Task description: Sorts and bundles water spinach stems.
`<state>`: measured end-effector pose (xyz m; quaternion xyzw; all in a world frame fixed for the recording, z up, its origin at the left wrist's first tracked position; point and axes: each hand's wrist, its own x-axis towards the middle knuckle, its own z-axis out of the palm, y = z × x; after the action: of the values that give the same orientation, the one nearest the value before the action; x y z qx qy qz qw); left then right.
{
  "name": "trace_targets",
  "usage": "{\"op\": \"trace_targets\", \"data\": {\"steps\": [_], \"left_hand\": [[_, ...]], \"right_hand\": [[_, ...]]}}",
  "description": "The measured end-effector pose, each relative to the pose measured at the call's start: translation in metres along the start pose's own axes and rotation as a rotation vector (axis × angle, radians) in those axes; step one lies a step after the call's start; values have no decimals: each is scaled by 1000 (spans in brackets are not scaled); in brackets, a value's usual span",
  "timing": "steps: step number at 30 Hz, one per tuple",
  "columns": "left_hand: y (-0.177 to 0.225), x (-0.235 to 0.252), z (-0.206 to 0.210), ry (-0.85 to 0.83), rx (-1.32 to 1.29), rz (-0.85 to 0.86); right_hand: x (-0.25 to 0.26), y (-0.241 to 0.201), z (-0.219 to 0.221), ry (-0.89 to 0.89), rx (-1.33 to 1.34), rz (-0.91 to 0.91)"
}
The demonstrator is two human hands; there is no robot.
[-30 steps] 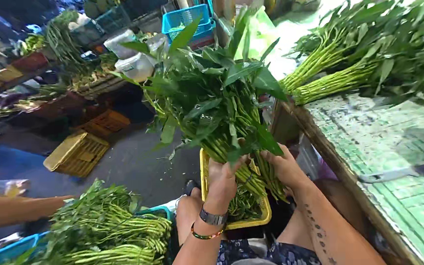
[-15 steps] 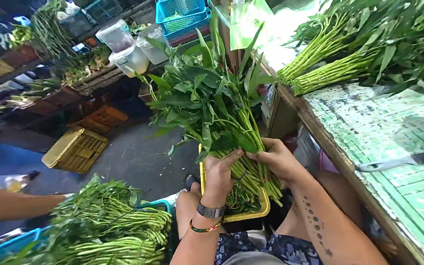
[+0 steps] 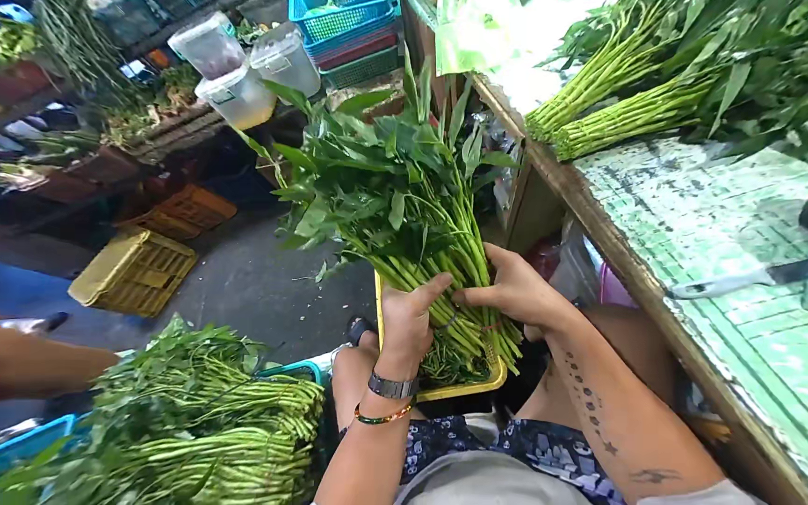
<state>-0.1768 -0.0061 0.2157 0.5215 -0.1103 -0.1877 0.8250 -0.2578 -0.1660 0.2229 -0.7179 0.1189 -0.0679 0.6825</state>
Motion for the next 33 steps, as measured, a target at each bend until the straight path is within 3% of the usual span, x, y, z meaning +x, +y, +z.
{"op": "trace_targets", "data": {"steps": [7,15,23,28,33], "left_hand": [[-5,3,-12,-47,-10,-22],[-11,-1,-14,-56,14,-193],[-15,-1,-16,-18,-83,-134],[-19,3,-7,24,21,-59],[-14,11,-11,64,-30,-123]], "right_hand": [[2,8,1,21,94,-86],[2,4,-1,-27,-3,71],[-1,2,5,50,128,54],[2,4,8,34,-82,15],[-7,-5,-1,-56,-218,103]]}}
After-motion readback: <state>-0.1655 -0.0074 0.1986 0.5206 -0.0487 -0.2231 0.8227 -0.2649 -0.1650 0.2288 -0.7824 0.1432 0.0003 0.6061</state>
